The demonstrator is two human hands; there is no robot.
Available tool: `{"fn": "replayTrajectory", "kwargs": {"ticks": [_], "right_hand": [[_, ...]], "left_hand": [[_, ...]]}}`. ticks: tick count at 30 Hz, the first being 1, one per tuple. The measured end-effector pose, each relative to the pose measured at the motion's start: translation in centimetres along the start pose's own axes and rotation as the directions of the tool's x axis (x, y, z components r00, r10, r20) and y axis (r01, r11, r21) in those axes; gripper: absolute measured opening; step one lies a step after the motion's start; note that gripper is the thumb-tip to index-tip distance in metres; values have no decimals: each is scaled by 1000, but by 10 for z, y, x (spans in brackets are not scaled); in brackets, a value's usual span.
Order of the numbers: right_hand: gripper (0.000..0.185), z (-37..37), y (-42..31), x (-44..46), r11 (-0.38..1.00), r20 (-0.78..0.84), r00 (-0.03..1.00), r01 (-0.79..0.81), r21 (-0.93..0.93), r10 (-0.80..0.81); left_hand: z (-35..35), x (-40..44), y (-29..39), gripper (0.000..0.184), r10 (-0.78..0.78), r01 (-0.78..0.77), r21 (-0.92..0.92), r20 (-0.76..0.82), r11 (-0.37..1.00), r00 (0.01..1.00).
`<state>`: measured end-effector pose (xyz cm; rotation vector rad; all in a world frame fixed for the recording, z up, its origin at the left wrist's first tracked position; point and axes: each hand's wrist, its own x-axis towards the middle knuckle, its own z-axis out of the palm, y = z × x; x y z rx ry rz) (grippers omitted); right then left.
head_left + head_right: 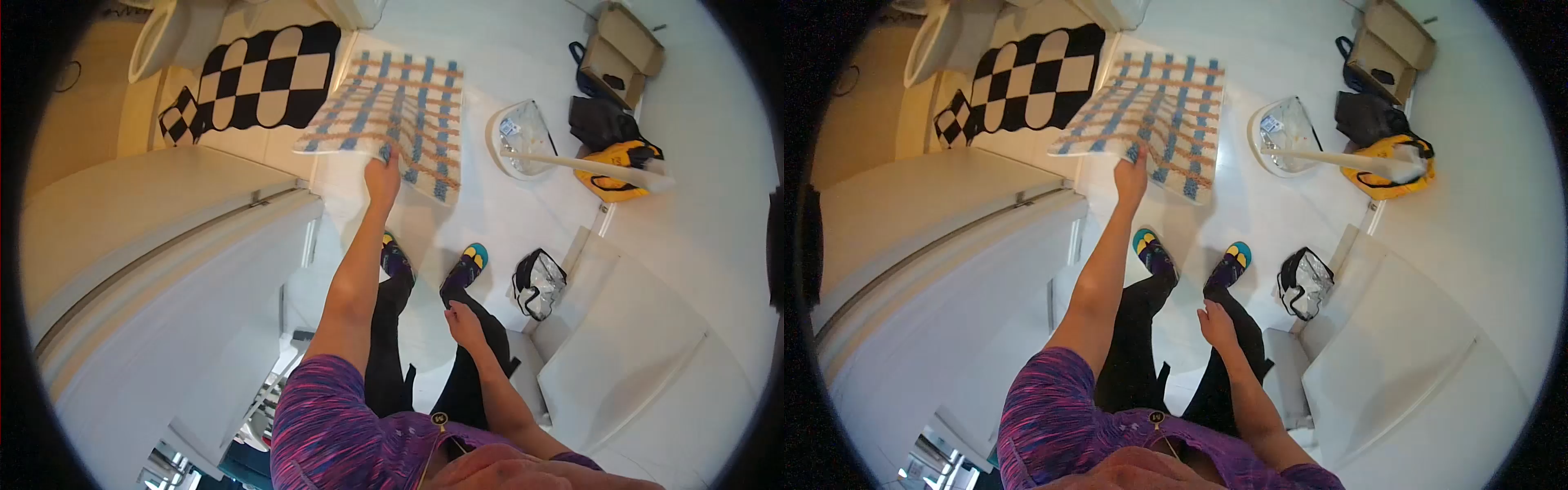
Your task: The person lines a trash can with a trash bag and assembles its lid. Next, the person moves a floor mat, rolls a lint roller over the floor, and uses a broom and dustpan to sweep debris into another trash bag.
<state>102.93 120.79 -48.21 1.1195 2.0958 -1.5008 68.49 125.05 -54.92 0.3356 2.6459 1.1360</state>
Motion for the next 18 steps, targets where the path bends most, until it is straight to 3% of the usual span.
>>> {"fn": "replayTrajectory", "kwargs": {"ticks": [3, 5, 6, 7, 8, 9, 10, 11, 12, 13, 14, 15, 16, 17, 18], "right_hand": [[34, -27, -43, -54, 987, 61, 996, -73, 143, 65], [34, -50, -58, -85, 971, 17, 996, -87, 224, 86], [35, -64, -63, -95, 953, -1, 996, -82, 291, 86], [33, -72, -60, -101, 939, -16, 988, -139, 313, 152], [33, -86, -62, -110, 961, -98, 984, -118, 250, 146], [33, -99, -64, -117, 976, -174, 975, -105, 189, 138], [33, -111, -63, -127, 973, -182, 973, -108, 204, 146], [33, -126, -58, -134, 978, -154, 972, -159, 136, 180], [33, -136, -56, -139, 975, -132, 967, -210, 74, 218], [33, -143, -54, -150, 970, -137, 962, -225, 94, 236], [33, -154, -52, -155, 965, -218, 948, -195, 174, 231], [33, -163, -49, -161, 958, -294, 930, -152, 244, 222], [31, -164, -40, -166, 959, -351, 913, -118, 259, 207], [31, -168, -33, -172, 958, -351, 914, -110, 265, 202], [32, -171, -27, -179, 976, -322, 927, -151, 154, 194]], "left_hand": [[-105, -1, 141, 42, 132, -123, -82, 106, 989, 986], [-154, -12, 215, 44, 147, -59, -390, 202, 919, 968], [-153, -13, 220, 46, 119, 38, -692, 178, 721, 977], [-134, 0, 192, 45, 42, 59, -342, 281, 938, 959], [-115, 12, 164, 44, -38, -30, 170, 381, 985, 924], [-97, 25, 137, 44, -115, -174, 525, 472, 833, 874], [-107, 13, 158, 50, 113, -353, 488, 454, 798, 884], [-113, 9, 180, 50, 126, -372, 483, 467, 793, 875], [-129, 7, 223, 53, 103, -204, 172, 464, 964, 880], [-141, -3, 251, 56, 61, 16, -154, 479, 988, 876], [-147, -22, 265, 54, 95, 150, -485, 444, 862, 891], [-141, -17, 240, 54, 101, 142, -484, 441, 863, 892], [-129, -6, 184, 47, 123, -83, -111, 422, 990, 898], [-125, 0, 158, 41, 154, -288, 288, 412, 913, 898], [-148, -13, 203, 39, -94, -173, 431, 530, 885, 843]]}}
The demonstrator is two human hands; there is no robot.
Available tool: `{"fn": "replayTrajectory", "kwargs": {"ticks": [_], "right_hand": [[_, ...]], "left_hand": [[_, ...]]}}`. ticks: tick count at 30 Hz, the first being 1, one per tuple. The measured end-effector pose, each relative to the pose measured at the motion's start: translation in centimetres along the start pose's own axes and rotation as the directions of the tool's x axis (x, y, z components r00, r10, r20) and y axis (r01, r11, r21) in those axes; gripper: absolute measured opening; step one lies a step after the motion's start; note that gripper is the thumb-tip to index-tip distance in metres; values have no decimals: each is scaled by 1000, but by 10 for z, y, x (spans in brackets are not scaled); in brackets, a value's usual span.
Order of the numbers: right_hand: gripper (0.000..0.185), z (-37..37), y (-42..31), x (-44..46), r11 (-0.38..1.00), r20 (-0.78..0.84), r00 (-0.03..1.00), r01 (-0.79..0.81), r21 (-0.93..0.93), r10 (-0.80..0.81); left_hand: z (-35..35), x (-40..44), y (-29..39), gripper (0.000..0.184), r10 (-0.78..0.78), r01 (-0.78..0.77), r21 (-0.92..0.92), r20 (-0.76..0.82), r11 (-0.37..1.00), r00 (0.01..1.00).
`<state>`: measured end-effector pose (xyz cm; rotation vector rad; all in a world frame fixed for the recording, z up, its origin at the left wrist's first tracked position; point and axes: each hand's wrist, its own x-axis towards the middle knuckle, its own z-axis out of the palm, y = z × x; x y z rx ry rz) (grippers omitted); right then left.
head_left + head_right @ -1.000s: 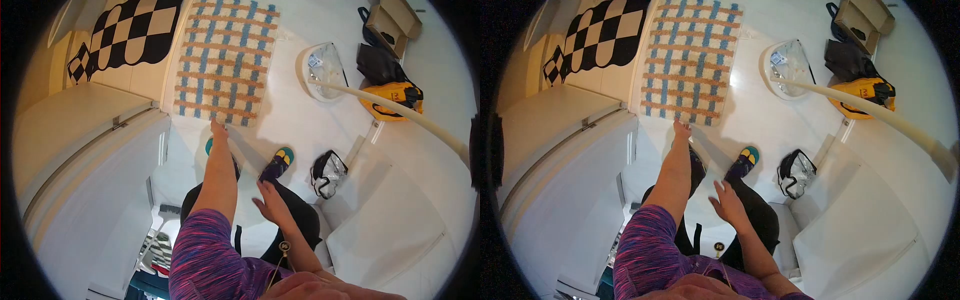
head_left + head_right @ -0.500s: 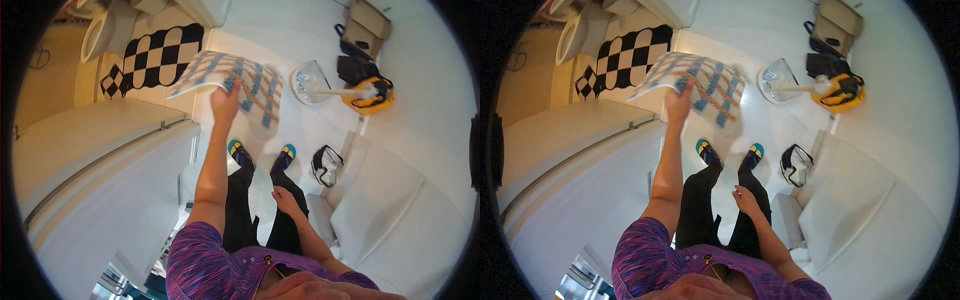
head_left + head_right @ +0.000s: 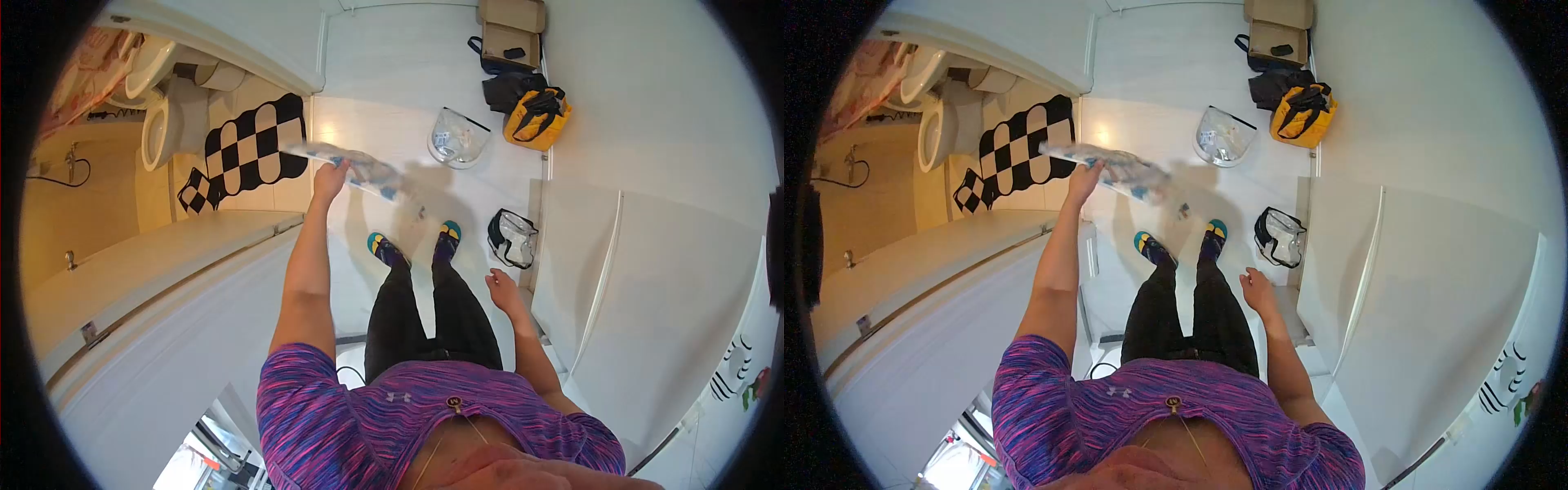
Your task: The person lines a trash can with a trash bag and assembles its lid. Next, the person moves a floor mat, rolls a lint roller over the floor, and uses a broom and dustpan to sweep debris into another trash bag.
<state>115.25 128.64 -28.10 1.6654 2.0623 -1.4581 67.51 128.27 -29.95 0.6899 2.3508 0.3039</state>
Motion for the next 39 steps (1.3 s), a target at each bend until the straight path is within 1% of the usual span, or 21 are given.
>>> {"fn": "replayTrajectory", "kwargs": {"ticks": [3, 4, 5, 6, 7, 8, 11, 17, 19, 21, 24, 25, 27, 28, 29, 30, 32, 34, 36, 37, 39], "right_hand": [[34, -10, 18, -7, 995, 53, 999, 19, -102, -13], [35, -12, 20, -7, 999, 21, 1000, 9, -41, -8], [35, -15, 24, -11, 1000, 1, 1000, 1, 14, -1], [35, -18, 29, -9, 1000, 6, 1000, 6, 14, -7], [36, -19, 33, -7, 995, 58, 998, 27, -96, -22], [36, -18, 39, -7, 978, 115, 993, 47, -203, -24], [36, -33, 24, -10, 996, 81, 996, 52, -68, -46], [37, -46, 30, 7, 983, 96, 991, 112, -147, -98], [36, -48, 25, 7, 978, 97, 984, 163, -126, -152], [36, -55, 18, 8, 983, 103, 991, 103, -150, -88], [36, -53, 21, 11, 957, 105, 985, 160, -241, -138], [38, -52, 15, 10, 950, 154, 980, 161, -269, -123], [38, -58, 2, 4, 960, 186, 978, 140, -244, -96], [38, -60, -5, 4, 969, 210, 975, 120, -214, -74], [38, -58, -2, 0, 964, 223, 971, 136, -229, -84], [39, -56, -2, 2, 959, 188, 976, 152, -238, -108], [39, -50, -7, 6, 948, 169, 973, 195, -253, -156], [39, -44, -10, 3, 915, 233, 954, 259, -311, -191], [38, -36, -12, -3, 884, 251, 935, 327, -335, -251], [36, -30, -22, 3, 854, 245, 912, 397, -336, -328], [36, -13, -43, -4, 788, 315, 876, 470, -398, -364]], "left_hand": [[-13, -63, 37, 48, 2, 62, -535, 118, 843, 993], [21, -53, 1, 56, -41, 101, -966, 94, 239, 995], [29, -51, -27, 56, -49, 104, -965, 95, 239, 994], [28, -47, -52, 59, 46, -66, -610, -47, 790, 998], [10, -65, -40, 61, 203, -201, 31, -92, 979, 975], [-9, -62, -19, 61, -153, 157, -12, 151, 988, 977], [-25, -94, 20, 51, 57, 55, -810, 108, 584, 993], [-39, -104, -22, 37, -198, 224, -149, 175, 963, 965], [-41, -115, -23, 39, -104, 202, -395, 256, 896, 961], [-24, -149, -22, 38, -308, 178, -981, 146, 79, 940], [-22, -143, -88, 39, -168, 183, -403, 71, 897, 983], [-31, -144, -81, 43, -64, 66, -79, 24, 995, 998], [-27, -161, -62, 48, -157, 176, -260, 90, 949, 983], [-17, -181, -52, 47, -207, 162, -854, 65, 495, 976], [-9, -201, -53, 47, -267, 16, -972, 80, -234, 960], [38, -186, -123, 43, -365, 137, -987, 157, -79, 918], [34, -198, -166, 39, -285, 278, -542, 73, 793, 956], [-1, -239, -115, 38, -340, 328, -571, 89, 752, 936], [6, -276, -119, 41, -274, 86, -977, 31, 193, 961], [29, -286, -157, 41, -300, 59, -984, 7, 166, 954], [103, -327, -260, 46, -331, 306, -172, -147, 937, 932]]}}
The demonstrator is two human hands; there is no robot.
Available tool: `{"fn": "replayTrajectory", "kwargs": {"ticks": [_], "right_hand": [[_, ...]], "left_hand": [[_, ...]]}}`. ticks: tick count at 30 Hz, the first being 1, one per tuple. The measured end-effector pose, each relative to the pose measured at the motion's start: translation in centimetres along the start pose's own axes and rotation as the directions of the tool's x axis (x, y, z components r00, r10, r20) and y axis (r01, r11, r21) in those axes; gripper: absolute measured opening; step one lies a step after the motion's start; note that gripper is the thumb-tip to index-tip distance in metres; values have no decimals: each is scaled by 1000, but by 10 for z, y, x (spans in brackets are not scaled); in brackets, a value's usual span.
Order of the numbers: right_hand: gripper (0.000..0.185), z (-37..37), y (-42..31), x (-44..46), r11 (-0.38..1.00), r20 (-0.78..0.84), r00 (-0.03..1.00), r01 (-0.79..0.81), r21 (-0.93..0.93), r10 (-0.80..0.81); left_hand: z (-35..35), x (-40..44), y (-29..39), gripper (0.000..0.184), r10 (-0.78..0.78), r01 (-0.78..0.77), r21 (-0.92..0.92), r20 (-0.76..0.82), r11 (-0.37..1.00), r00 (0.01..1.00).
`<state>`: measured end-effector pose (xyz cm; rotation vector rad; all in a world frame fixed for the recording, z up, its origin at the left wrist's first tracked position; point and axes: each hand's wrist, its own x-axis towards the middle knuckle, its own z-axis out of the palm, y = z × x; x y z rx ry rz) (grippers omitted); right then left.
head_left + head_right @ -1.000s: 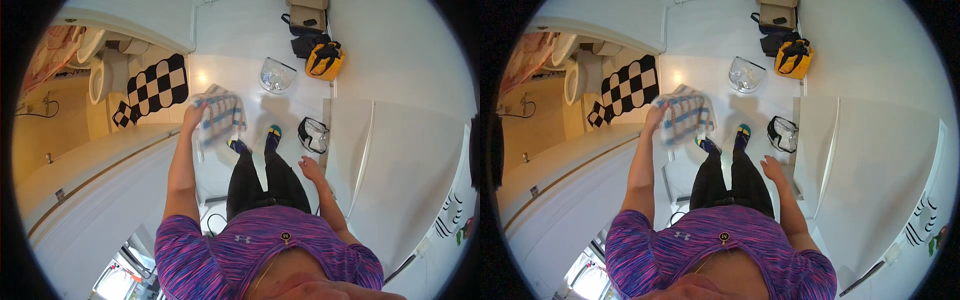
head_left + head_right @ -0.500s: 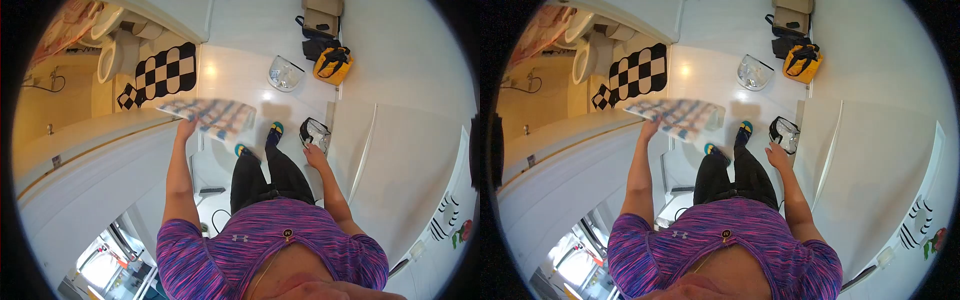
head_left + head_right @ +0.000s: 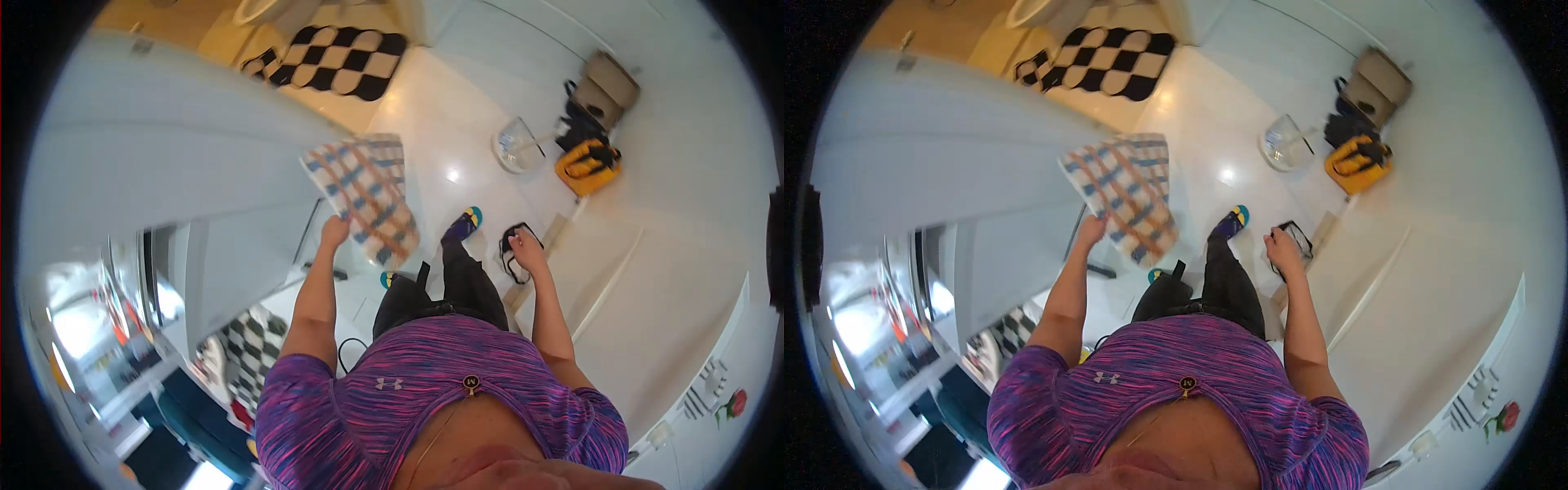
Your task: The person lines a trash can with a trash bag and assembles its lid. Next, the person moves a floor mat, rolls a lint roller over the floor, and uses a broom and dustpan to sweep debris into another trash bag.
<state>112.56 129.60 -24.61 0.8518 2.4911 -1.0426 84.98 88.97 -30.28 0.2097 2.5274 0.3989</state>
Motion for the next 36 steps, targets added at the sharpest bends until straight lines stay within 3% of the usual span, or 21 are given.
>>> {"fn": "replayTrajectory", "kwargs": {"ticks": [2, 4, 6, 9, 12, 14, 16, 18, 19, 21, 22, 24, 25, 27, 29, 30, 31, 33, 35, 36], "right_hand": [[36, 9, -25, 17, 995, -11, 997, 78, -69, -79], [37, 30, -60, 27, 970, 56, 973, 228, -87, -224], [38, 52, -112, 38, 964, 134, 955, 266, -6, -263], [39, 111, -200, 32, 903, 313, 860, 430, -23, -402], [35, 177, -309, 7, 782, 494, 678, 623, 7, -545], [34, 230, -355, -18, 690, 566, 488, 692, 215, -665], [32, 282, -400, -55, 587, 587, 358, 767, 259, -727], [30, 328, -466, -90, 437, 644, 147, 841, 318, -751], [30, 354, -486, -104, 414, 643, 117, 848, 332, -757], [33, 413, -519, -135, 41, 693, -115, 978, 205, -712], [33, 442, -534, -145, 28, 686, -131, 976, 216, -716], [31, 504, -557, -159, -514, 630, -372, 856, -52, -682], [31, 532, -571, -164, -525, 631, -384, 850, -44, -675], [29, 589, -601, -156, -864, 599, -631, 438, -249, -493], [31, 624, -617, -153, -837, 701, -512, 495, -231, -496], [31, 657, -619, -131, -859, 686, -519, 261, -441, -510], [32, 690, -617, -113, -786, 662, -532, 12, -618, -528], [31, 659, -629, -112, -820, 779, -502, -211, -533, -376], [28, 651, -630, -107, -878, 818, -497, -205, -433, -288], [30, 656, -625, -99, -893, 868, -372, -177, -414, -329]], "left_hand": [[-9, -61, 9, 51, -68, 82, -209, 76, 974, 995], [-9, -120, 11, 51, -65, 69, -34, 101, 997, 993], [-9, -164, -11, 50, -29, 14, 90, 168, 996, 985], [-23, -236, -46, 49, -45, 46, -102, 10, 994, 999], [-12, -290, -82, 45, -136, 108, -272, -86, 956, 987], [24, -326, -99, 36, -141, 119, -227, -83, 967, 987], [60, -362, -109, 25, -290, 243, -294, -127, 924, 949], [53, -394, -114, 20, -374, 314, -324, -143, 892, 916], [60, -405, -116, 19, -450, 382, -351, -135, 855, 883], [73, -433, -125, 21, -560, 476, -398, -125, 784, 819], [79, -447, -130, 24, -599, 503, -420, -128, 755, 791], [94, -473, -134, 31, -667, 541, -458, -172, 705, 724], [94, -488, -134, 38, -724, 570, -496, -196, 655, 661], [96, -503, -137, 44, -776, 600, -537, -182, 593, 604], [105, -517, -140, 51, -842, 642, -581, -151, 500, 518], [112, -523, -140, 53, -853, 635, -606, -151, 480, 500], [118, -530, -139, 56, -861, 625, -629, -150, 463, 486], [119, -536, -136, 58, -891, 633, -666, -110, 396, 441], [117, -534, -140, 60, -902, 621, -696, -92, 361, 421], [116, -536, -142, 62, -903, 626, -704, -54, 337, 426]]}}
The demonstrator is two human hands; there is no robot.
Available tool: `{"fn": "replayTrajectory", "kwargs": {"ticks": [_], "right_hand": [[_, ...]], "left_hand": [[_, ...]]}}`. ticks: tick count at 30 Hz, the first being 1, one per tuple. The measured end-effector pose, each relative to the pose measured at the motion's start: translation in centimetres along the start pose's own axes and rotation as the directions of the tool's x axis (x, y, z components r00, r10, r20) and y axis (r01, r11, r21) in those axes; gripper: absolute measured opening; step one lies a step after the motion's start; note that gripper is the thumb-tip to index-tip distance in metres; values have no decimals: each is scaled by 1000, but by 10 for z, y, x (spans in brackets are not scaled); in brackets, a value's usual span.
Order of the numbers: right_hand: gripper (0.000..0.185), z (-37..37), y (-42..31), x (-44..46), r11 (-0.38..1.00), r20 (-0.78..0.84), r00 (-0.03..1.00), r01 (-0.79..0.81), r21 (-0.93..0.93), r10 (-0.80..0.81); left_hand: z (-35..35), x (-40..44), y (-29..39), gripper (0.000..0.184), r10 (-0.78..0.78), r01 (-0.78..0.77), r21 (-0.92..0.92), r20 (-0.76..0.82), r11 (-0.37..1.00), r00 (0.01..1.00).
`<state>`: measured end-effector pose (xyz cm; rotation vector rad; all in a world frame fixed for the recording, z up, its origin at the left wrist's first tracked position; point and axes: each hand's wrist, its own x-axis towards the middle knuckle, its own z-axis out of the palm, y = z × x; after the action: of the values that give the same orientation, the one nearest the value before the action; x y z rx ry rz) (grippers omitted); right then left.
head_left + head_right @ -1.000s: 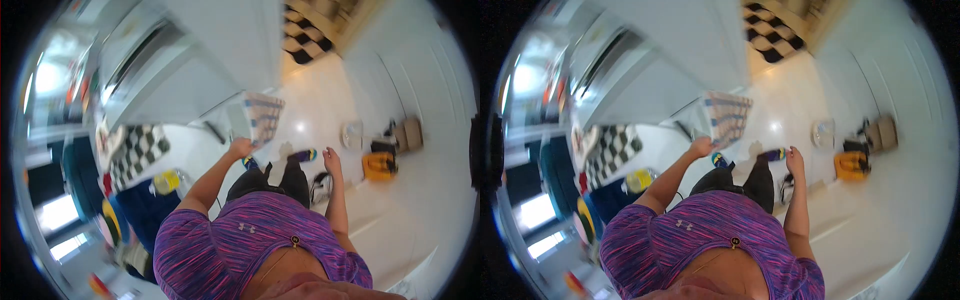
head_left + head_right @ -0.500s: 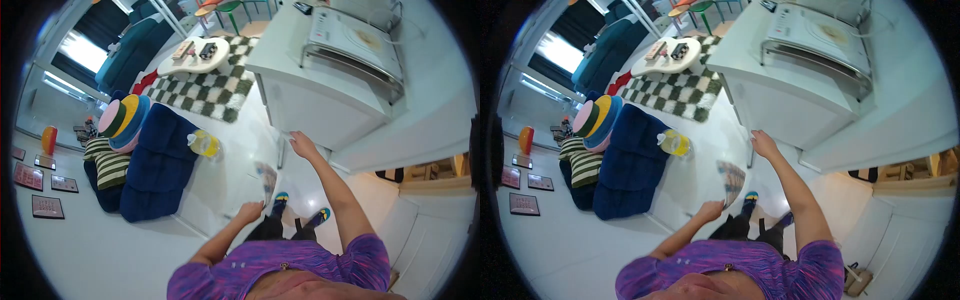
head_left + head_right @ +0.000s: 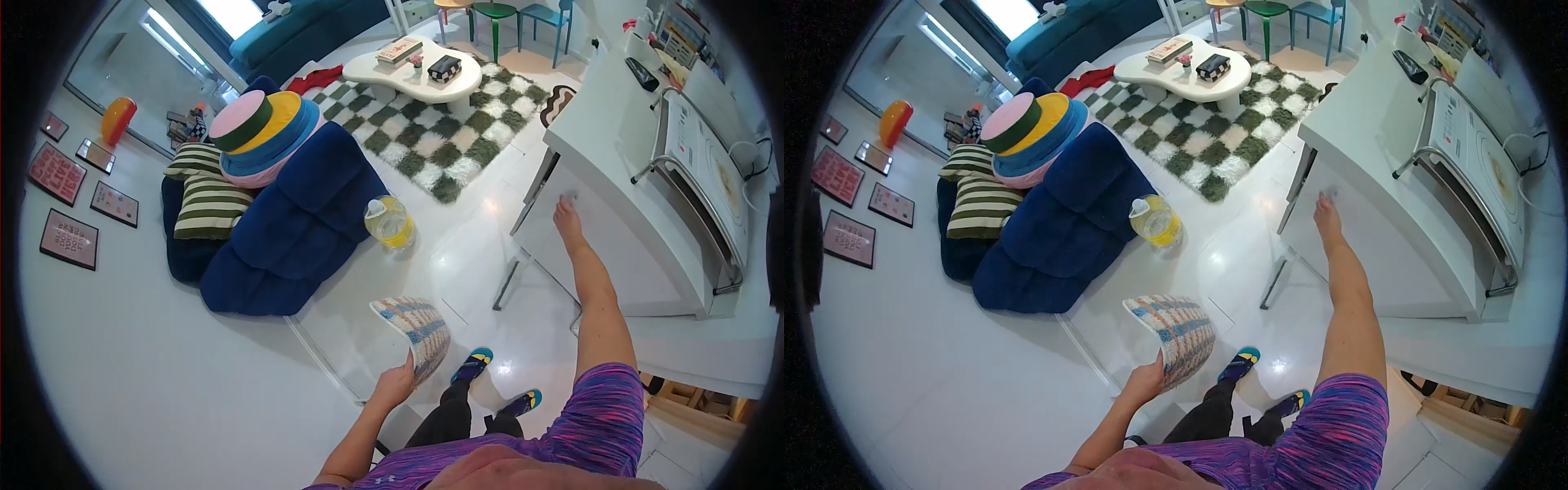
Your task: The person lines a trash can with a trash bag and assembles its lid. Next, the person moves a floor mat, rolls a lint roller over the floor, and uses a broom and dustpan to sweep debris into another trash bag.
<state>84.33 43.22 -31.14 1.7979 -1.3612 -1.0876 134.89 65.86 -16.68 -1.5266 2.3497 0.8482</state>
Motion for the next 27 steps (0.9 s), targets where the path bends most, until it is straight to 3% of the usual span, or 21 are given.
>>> {"fn": "replayTrajectory", "kwargs": {"ticks": [1, 2, 3, 5, 7, 8, 9, 11, 12, 14, 15, 16, 18, 19, 21, 22, 24, 27], "right_hand": [[32, 1, -7, -5, 999, 144, 990, 5, 39, -10], [32, 2, -16, -17, 999, 149, 989, 8, 36, -13], [28, -10, -20, -37, 978, 370, 929, -64, 198, -14], [20, -20, -33, -83, 848, 737, 665, -315, 426, -122], [33, -34, -66, -167, 586, 658, 725, -448, 675, -204], [34, -55, -82, -216, 443, 648, 747, -536, 718, -147], [35, -84, -95, -263, 284, 667, 743, -628, 725, -58], [33, -129, -137, -362, 90, 764, 638, -759, 645, -97], [33, -156, -144, -410, 34, 842, 529, -844, 535, -106], [36, -208, -155, -494, -164, 864, 330, -943, 288, -380], [37, -218, -191, -540, -223, 882, 269, -956, 193, -387], [37, -235, -207, -577, -274, 894, 205, -957, 97, -398], [37, -300, -218, -612, -499, 766, 91, -806, -319, -637], [37, -339, -233, -619, -515, 763, 56, -769, -378, -644], [38, -401, -278, -632, -614, 912, -192, -686, -390, -364], [38, -418, -291, -640, -635, 899, -222, -645, -426, -378], [37, -432, -290, -665, -739, 865, -421, -483, -469, -273], [34, -456, -237, -690, -891, 762, -626, -236, -388, -166]], "left_hand": [[-2, 1, 0, 65, -22, 22, -6, 34, 1000, 999], [-2, 4, 1, 65, -18, 19, -10, 39, 1000, 999], [-6, 3, 0, 67, -16, 17, -25, 47, 1000, 999], [-5, 15, 10, 69, 5, -3, -32, 72, 999, 997], [-7, 18, 19, 70, 89, -85, -59, 63, 995, 994], [-12, 17, 24, 70, 157, -154, -38, 135, 987, 978], [-18, 19, 29, 70, 208, -206, -28, 140, 978, 968], [-18, 20, 41, 69, 359, -373, 7, 257, 928, 897], [-10, 27, 42, 69, 413, -426, -11, 269, 905, 870], [0, 33, 72, 69, 528, -563, -14, 364, 827, 767], [4, 35, 101, 69, 581, -618, -38, 391, 785, 714], [12, 41, 132, 68, 629, -665, -65, 404, 744, 664], [18, 56, 163, 69, 686, -745, -107, 492, 658, 536], [17, 58, 175, 69, 729, -805, -129, 524, 579, 440], [35, 46, 206, 69, 770, -876, -157, 565, 455, 299], [49, 36, 230, 69, 780, -896, -165, 572, 412, 254], [97, 37, 290, 64, 823, -897, -288, 553, 336, 131], [130, 13, 374, 52, 849, -894, -384, 529, 233, -6]]}}
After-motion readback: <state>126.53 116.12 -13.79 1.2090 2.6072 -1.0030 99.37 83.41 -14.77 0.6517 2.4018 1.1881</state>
